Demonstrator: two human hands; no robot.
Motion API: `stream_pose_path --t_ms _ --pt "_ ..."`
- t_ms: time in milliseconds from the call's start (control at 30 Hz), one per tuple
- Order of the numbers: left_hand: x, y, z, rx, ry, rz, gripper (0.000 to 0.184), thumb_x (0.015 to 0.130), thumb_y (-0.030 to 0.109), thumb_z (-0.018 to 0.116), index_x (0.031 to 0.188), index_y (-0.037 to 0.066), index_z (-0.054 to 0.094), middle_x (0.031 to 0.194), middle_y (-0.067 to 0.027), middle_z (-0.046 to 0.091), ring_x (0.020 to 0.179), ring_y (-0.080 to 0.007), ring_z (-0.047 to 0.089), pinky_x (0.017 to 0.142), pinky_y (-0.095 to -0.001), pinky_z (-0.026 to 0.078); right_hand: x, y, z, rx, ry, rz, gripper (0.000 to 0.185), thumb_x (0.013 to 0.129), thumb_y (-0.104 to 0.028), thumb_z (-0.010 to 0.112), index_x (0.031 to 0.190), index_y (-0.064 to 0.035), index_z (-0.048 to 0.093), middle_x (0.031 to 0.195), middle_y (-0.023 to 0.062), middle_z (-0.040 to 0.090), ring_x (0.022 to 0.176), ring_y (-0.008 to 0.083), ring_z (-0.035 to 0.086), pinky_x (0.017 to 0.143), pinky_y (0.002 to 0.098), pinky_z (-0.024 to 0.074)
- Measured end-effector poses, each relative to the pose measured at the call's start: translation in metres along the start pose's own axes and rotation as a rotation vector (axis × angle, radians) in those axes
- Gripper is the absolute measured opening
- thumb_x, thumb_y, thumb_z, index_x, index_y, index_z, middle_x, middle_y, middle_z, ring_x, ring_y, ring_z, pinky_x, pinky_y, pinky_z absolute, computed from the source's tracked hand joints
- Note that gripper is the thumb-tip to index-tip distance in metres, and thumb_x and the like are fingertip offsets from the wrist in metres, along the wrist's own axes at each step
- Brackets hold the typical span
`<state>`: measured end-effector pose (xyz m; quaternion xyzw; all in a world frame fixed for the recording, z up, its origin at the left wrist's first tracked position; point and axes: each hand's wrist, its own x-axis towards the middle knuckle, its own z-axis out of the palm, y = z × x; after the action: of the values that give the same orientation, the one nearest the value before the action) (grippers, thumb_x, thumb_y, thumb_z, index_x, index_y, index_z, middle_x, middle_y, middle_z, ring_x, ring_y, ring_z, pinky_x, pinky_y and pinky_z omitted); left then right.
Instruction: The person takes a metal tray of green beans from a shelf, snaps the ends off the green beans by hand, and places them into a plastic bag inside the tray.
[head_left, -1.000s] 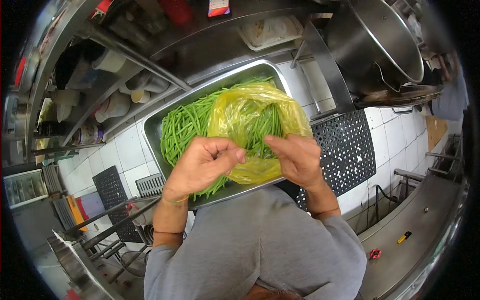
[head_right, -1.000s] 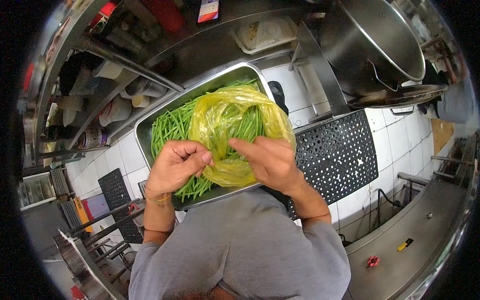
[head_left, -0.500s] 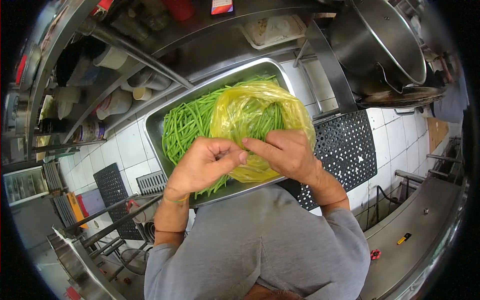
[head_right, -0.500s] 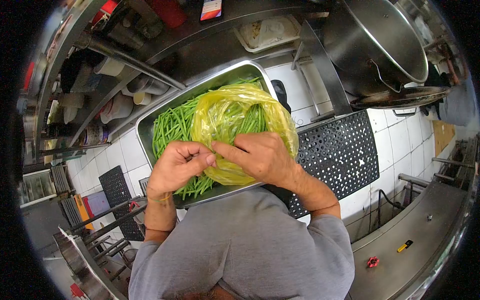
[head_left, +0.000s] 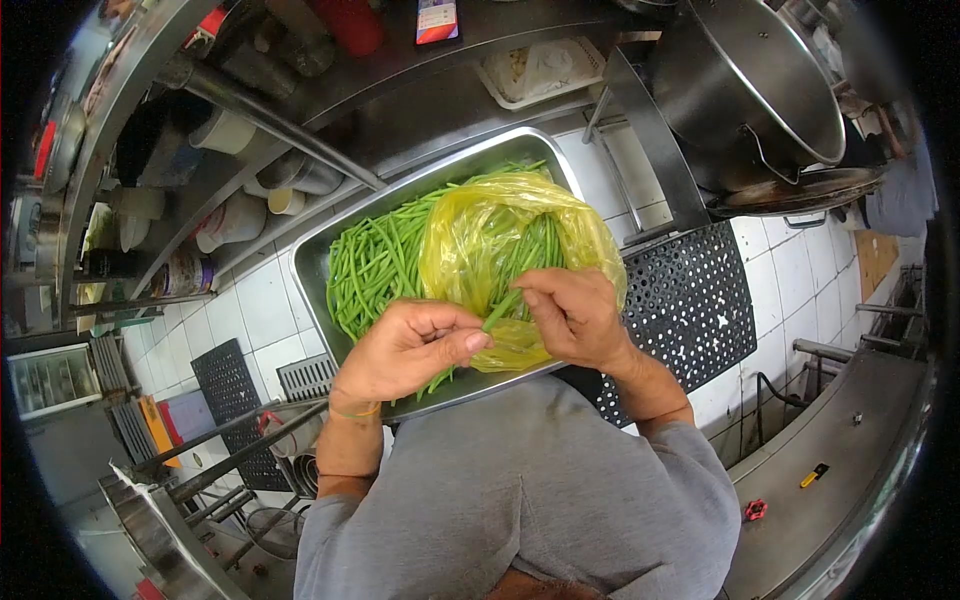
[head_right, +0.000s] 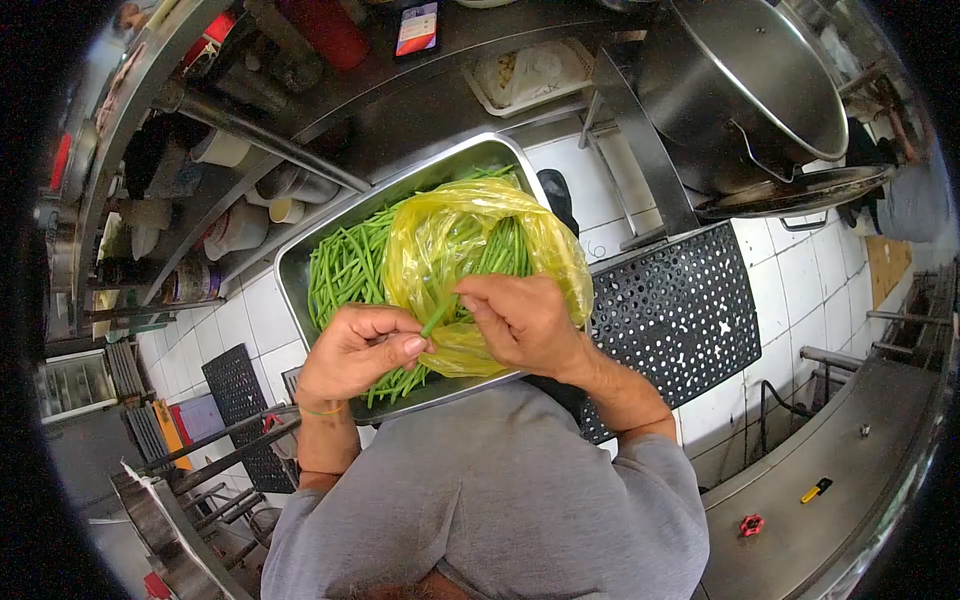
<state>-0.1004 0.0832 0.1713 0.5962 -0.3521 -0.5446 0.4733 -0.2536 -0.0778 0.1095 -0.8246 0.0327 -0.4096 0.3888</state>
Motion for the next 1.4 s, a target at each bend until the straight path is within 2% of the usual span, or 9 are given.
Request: stream_pose_path --t_ms 100,167,267,600,767,1067,1200,1267,1400 --pt "-0.002 0.005 -0.001 -0.037 -0.031 -0.050 0.019 0.095 0.016 0.065 0.096 -0.004 0.068 0.076 -0.0025 0.065 0.064 -0.0057 0.056 0.057 -0.0215 0.046 -0.010 0.002 0.000 0.225 0.037 0.321 0.010 0.093 -0.008 0.062 0.100 -0.0017 0.063 0.057 0.0010 0.047 0.046 0.0123 0.047 0.043 0.0281 0.0389" --pt "0.000 0.005 -0.001 -0.085 -0.058 -0.095 0.018 0.094 0.014 0.066 0.097 -0.004 0.067 0.078 -0.0036 0.066 0.063 -0.0062 0.057 0.057 -0.0217 0.047 -0.014 0.008 -0.004 1.092 0.254 0.765 0.013 0.097 -0.013 0.057 0.100 -0.0020 0.061 0.061 -0.0003 0.045 0.047 0.0072 0.036 0.042 0.0245 0.0319" --pt "0.006 -0.004 -0.001 -0.289 0.209 0.135 0.015 0.094 0.010 0.065 0.102 -0.002 0.061 0.088 -0.0097 0.068 0.065 -0.0113 0.062 0.060 -0.0244 0.054 -0.007 0.005 -0.010 1.605 0.281 0.769 0.015 0.099 -0.016 0.052 0.100 -0.0032 0.059 0.065 0.0001 0.045 0.047 0.0047 0.029 0.042 0.0220 0.0260" --pt "0.007 -0.004 0.012 -0.153 0.456 0.263 0.015 0.091 0.004 0.067 0.100 -0.005 0.059 0.089 -0.0125 0.067 0.074 -0.0159 0.065 0.069 -0.0291 0.056 -0.026 -0.002 0.007 1.273 -0.218 1.037 0.022 0.101 -0.017 0.051 0.109 -0.0003 0.064 0.072 -0.0007 0.053 0.052 0.0067 0.042 0.046 0.0228 0.0366" --pt "0.008 -0.007 0.013 -0.078 0.453 0.272 0.014 0.090 0.003 0.067 0.099 -0.005 0.060 0.090 -0.0114 0.067 0.076 -0.0160 0.065 0.070 -0.0283 0.056 -0.017 -0.012 0.013 0.543 -0.285 0.602 0.020 0.097 -0.014 0.059 0.104 0.0035 0.066 0.081 0.0093 0.070 0.069 0.0163 0.064 0.064 0.0294 0.0501" --pt "0.006 0.002 0.022 0.214 0.472 0.268 0.011 0.086 0.003 0.072 0.091 -0.003 0.064 0.084 -0.0077 0.068 0.073 -0.0131 0.065 0.067 -0.0250 0.052 -0.010 -0.014 0.010 0.345 -0.280 0.515 0.012 0.091 -0.005 0.058 0.094 0.0035 0.066 0.072 0.0126 0.065 0.060 0.0194 0.062 0.055 0.0311 0.0478" --pt "0.005 0.006 0.036 0.503 0.359 0.480 0.013 0.077 0.001 0.076 0.086 -0.002 0.068 0.080 -0.0126 0.070 0.074 -0.0194 0.068 0.068 -0.0300 0.054 -0.022 -0.003 0.025 0.364 -0.165 0.643 0.011 0.090 -0.001 0.056 0.092 0.0041 0.066 0.066 0.0077 0.062 0.053 0.0146 0.056 0.048 0.0287 0.0427" --pt "-0.003 0.016 0.035 0.546 0.300 0.496 0.015 0.077 0.003 0.076 0.089 -0.002 0.069 0.080 -0.0141 0.069 0.072 -0.0209 0.068 0.065 -0.0293 0.053 -0.018 -0.005 0.018 0.772 -0.059 0.993 0.015 0.089 0.000 0.052 0.093 0.0035 0.066 0.066 0.0044 0.059 0.047 0.0085 0.043 0.044 0.0244 0.0342" --pt "-0.011 0.016 0.006 0.704 0.640 0.404 0.019 0.082 0.009 0.075 0.095 -0.003 0.070 0.077 -0.0133 0.068 0.066 -0.0210 0.066 0.057 -0.0302 0.051 -0.023 0.008 0.003 1.311 0.104 0.978 0.020 0.086 0.003 0.043 0.094 0.0028 0.061 0.075 0.0061 0.052 0.050 0.0058 0.030 0.044 0.0213 0.0266"
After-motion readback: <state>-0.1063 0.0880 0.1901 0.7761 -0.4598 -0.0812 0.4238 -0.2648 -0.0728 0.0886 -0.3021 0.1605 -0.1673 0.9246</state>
